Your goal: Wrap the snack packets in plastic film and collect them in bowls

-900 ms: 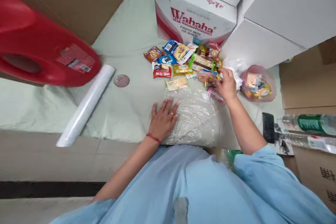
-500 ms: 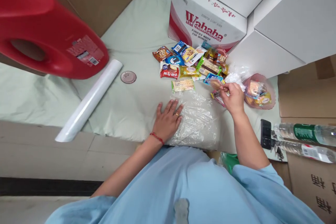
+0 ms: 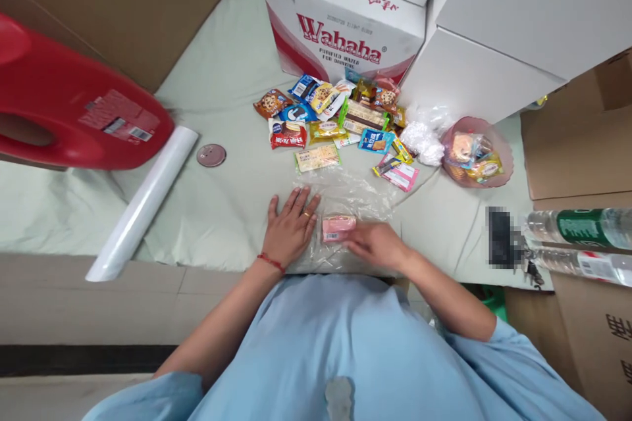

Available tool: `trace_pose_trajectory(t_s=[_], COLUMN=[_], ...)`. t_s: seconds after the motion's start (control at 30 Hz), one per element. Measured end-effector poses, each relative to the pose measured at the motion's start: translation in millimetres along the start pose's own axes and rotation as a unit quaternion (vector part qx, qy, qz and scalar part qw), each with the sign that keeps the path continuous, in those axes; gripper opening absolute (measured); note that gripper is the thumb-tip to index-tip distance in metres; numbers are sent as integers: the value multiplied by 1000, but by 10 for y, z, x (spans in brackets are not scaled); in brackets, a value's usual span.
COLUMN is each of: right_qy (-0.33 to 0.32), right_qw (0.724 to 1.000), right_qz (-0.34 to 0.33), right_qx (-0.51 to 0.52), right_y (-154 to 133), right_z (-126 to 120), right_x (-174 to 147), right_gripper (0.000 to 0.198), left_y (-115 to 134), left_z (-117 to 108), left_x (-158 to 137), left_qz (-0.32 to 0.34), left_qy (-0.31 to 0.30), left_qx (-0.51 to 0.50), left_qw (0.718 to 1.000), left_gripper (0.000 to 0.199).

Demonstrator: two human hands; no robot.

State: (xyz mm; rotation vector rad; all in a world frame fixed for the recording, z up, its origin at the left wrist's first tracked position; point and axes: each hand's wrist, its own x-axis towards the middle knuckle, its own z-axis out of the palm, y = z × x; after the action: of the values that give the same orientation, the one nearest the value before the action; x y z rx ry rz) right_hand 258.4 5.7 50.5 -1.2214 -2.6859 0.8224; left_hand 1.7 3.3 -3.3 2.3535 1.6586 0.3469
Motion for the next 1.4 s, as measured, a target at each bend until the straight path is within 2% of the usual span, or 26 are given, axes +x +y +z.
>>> trace_pose_trajectory(t_s=[0.07, 0.13, 0.2, 0.3, 0.4, 0.47, 0.53, 0.6, 0.67, 0.77, 0.87, 0.93, 1.03, 1.1, 1.13, 1.23, 1.3, 1.4], right_qy=[98, 234, 320, 331, 289, 298, 348, 386, 352, 184, 43, 8, 54, 87, 80, -22, -87, -109], right_qw=[993, 963, 928, 914, 921, 920, 910, 900, 900, 895, 898, 916, 959, 972, 977, 993, 990, 981], right_qz=[65, 135, 184, 225, 254, 249, 221, 197, 195, 199, 202, 216, 227, 216, 198, 99, 52, 63], right_qx=[8, -22, -51, -70, -68, -57, -31, 40, 169, 353, 390, 337, 161, 43, 4, -59, -100, -150], right_y=[301, 647, 962, 1260, 1350, 1336, 1270, 1134, 923, 547, 265, 160, 44, -54, -111, -269, -331, -338], right_z=[-259, -526, -727, -837, -806, -784, -780, -770, -717, -517, -240, -97, -39, -95, -135, -214, -202, -141], right_x=[91, 275, 524, 883, 1031, 963, 784, 549, 322, 101, 56, 83, 131, 151, 162, 214, 262, 313], right_gripper=[26, 29, 36, 49, 41, 33, 28, 25, 27, 33, 28, 25, 27, 36, 42, 64, 74, 75], left_y=[4, 13, 29, 57, 76, 80, 79, 76, 71, 62, 52, 44, 37, 36, 36, 37, 37, 36], left_z=[12, 29, 43, 47, 31, 20, 14, 13, 17, 25, 29, 26, 9, -10, -19, -40, -42, -30], left_x=[8, 18, 27, 37, 41, 41, 39, 37, 33, 27, 17, 8, -4, -7, -7, -4, -3, -7], left_qz=[-5, -9, -15, -30, -40, -41, -38, -34, -30, -25, -19, -15, -14, -13, -13, -10, -11, -12], left_qy=[-1, -1, -2, -5, -12, -16, -16, -11, -4, 5, 14, 16, 15, 14, 13, 12, 12, 16], left_qx=[2, 6, 12, 21, 27, 28, 24, 17, 6, -15, -36, -44, -53, -58, -60, -59, -58, -60], left_qw=[1000, 1000, 1000, 999, 999, 999, 999, 999, 1000, 1000, 999, 999, 998, 998, 998, 998, 998, 998], left_gripper=[53, 53, 53, 52, 52, 53, 53, 53, 53, 53, 53, 53, 52, 51, 51, 50, 50, 49])
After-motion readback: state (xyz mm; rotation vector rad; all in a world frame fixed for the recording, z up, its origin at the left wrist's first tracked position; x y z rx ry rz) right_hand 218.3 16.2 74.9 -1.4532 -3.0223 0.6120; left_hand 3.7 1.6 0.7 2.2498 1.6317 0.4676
